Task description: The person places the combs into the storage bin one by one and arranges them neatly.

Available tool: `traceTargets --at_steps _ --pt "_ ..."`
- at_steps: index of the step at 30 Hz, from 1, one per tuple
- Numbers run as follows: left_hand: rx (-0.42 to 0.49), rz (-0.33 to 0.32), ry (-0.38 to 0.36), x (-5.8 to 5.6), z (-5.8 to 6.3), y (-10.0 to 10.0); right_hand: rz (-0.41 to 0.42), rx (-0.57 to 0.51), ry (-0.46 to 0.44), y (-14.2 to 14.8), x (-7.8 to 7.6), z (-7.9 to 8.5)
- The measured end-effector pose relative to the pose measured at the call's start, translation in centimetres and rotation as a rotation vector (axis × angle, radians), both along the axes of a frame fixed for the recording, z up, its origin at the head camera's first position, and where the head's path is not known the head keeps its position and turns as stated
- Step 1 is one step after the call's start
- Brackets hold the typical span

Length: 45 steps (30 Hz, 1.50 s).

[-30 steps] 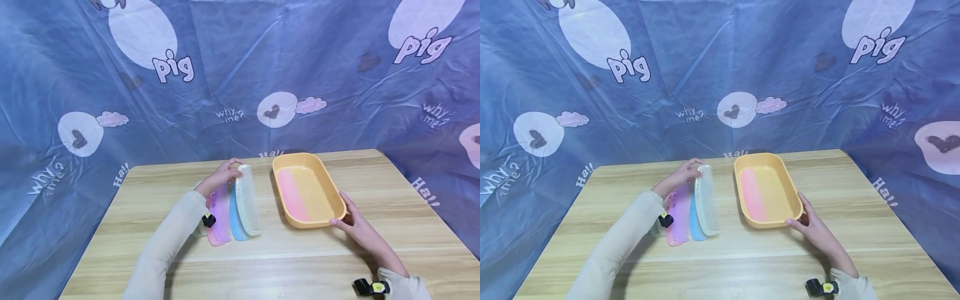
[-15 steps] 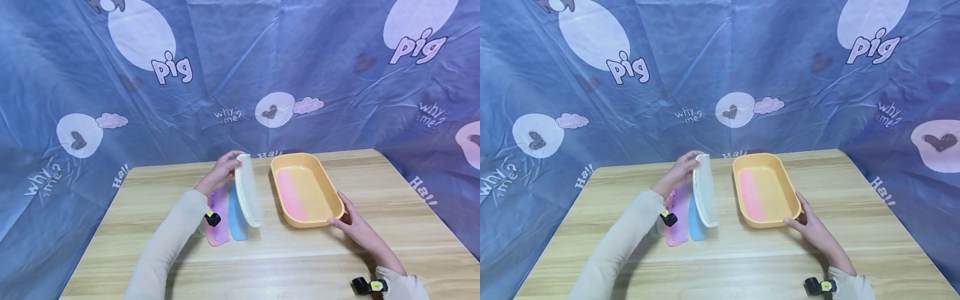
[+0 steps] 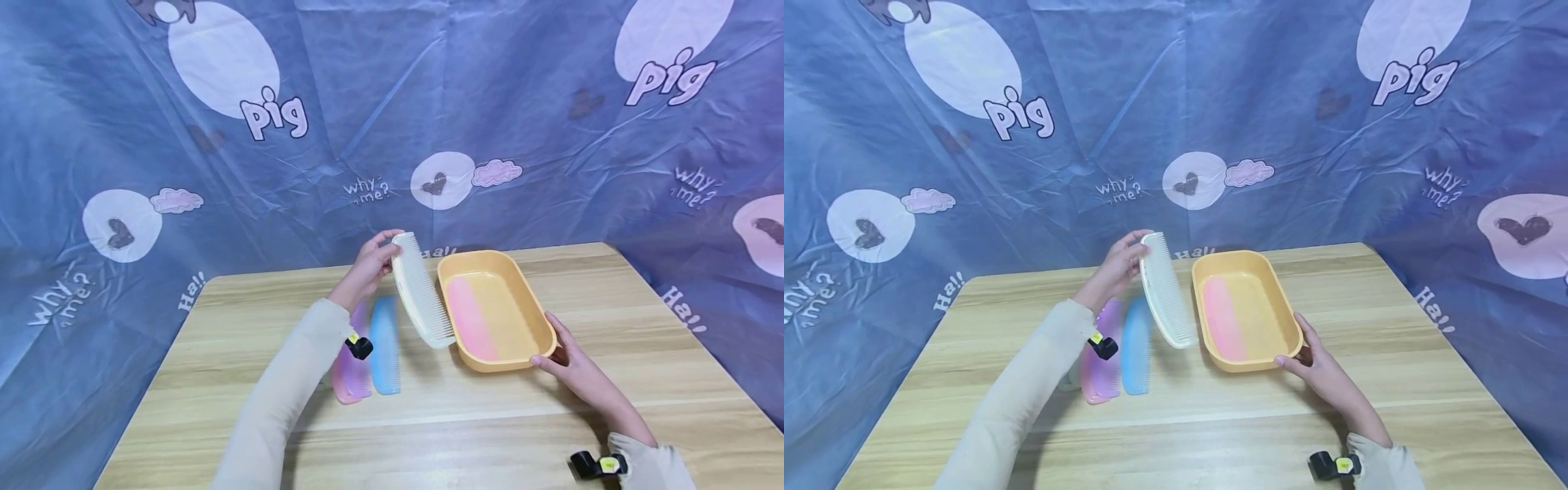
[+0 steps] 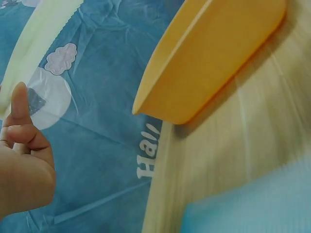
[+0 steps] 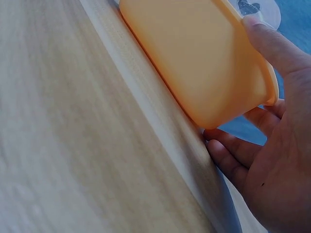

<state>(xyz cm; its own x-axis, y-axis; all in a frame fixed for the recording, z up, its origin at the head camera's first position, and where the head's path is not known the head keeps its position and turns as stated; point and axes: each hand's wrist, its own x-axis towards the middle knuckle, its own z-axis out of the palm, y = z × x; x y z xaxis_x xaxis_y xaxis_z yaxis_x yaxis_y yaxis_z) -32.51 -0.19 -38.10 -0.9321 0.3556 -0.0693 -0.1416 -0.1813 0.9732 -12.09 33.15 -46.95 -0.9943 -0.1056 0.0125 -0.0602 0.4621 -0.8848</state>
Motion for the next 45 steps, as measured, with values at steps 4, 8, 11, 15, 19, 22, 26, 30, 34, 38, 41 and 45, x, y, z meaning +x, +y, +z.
traceTargets --at_steps 4,8,11,15,19,22,26,30,34,38,41,45 --pt "0.009 0.005 0.004 -0.4 0.6 0.7 0.009 -0.014 0.000 0.0 -0.1 0.1" --pt "0.037 0.014 0.007 -0.6 1.0 1.6 0.013 -0.031 0.002 -0.1 -0.2 0.1" --pt "0.061 0.024 0.003 -0.7 1.0 2.6 0.013 -0.030 0.008 0.0 -0.2 0.0" --pt "0.085 0.038 -0.009 -0.8 0.8 3.8 0.022 -0.038 0.020 0.1 -0.1 -0.1" --pt "0.092 0.043 -0.019 -1.1 0.3 5.0 0.023 -0.038 0.023 0.0 -0.1 -0.1" --pt "0.080 0.043 -0.016 -1.4 0.0 5.7 0.019 -0.033 0.027 -0.1 -0.2 -0.1" --pt "0.059 0.042 -0.007 -1.8 -0.3 6.6 0.014 -0.023 0.041 -0.2 -0.3 -0.3" --pt "0.045 0.060 0.000 -2.2 -0.6 7.2 0.011 -0.010 0.045 -0.3 -0.4 -0.4" --pt "0.039 0.079 -0.010 -2.3 -0.8 7.5 0.006 -0.010 0.030 -0.3 -0.4 -0.4" --pt "0.035 0.099 -0.025 -2.5 -1.6 7.9 0.006 -0.012 0.021 -0.3 -0.4 -0.4" --pt "0.027 0.101 -0.023 -2.7 -2.2 8.3 0.007 -0.011 0.018 -0.2 -0.4 -0.5" --pt "0.008 0.088 -0.003 -2.5 -2.5 8.6 0.007 -0.007 0.011 -0.3 -0.5 -0.7"
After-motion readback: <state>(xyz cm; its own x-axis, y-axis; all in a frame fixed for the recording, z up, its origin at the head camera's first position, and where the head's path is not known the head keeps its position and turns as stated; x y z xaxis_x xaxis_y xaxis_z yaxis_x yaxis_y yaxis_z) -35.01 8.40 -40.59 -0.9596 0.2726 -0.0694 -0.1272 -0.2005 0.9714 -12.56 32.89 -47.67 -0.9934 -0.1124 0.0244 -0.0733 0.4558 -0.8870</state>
